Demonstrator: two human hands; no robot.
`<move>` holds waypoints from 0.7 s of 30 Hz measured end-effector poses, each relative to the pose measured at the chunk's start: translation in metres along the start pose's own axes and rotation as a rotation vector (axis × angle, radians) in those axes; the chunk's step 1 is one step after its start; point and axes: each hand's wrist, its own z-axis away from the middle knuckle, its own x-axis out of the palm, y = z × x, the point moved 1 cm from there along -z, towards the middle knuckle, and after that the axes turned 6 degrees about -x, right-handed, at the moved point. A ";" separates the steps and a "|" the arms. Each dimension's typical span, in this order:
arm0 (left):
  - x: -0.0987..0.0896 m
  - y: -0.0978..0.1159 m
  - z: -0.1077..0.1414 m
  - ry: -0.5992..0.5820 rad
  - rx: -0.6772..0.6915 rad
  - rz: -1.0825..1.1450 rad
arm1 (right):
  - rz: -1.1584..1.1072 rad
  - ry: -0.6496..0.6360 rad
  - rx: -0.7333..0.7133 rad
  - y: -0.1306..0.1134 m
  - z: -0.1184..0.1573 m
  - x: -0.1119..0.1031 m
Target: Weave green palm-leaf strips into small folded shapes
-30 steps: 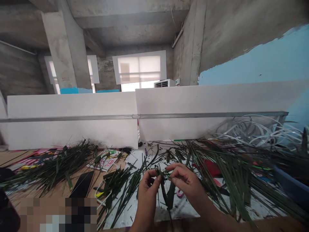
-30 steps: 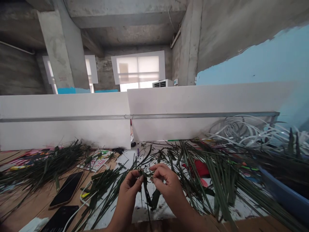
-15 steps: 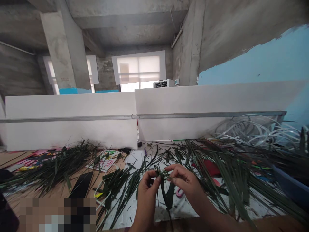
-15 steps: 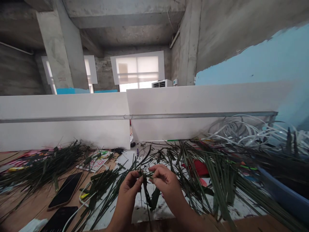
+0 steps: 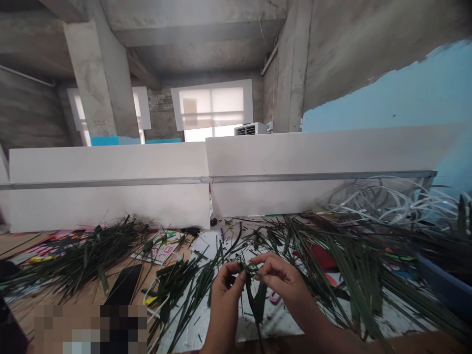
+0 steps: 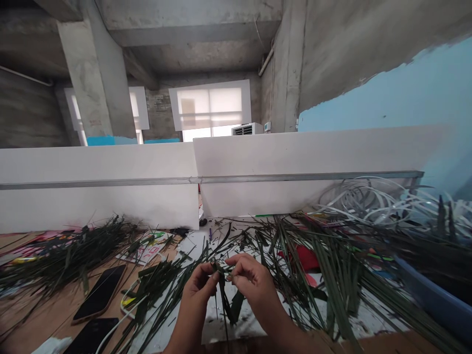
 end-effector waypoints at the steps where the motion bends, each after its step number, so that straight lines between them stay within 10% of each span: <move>1: 0.000 -0.003 -0.001 -0.007 -0.011 0.028 | -0.001 -0.001 -0.008 0.000 0.000 0.000; 21: 0.003 -0.011 -0.004 0.046 0.012 0.086 | -0.022 -0.016 0.002 -0.004 -0.001 0.002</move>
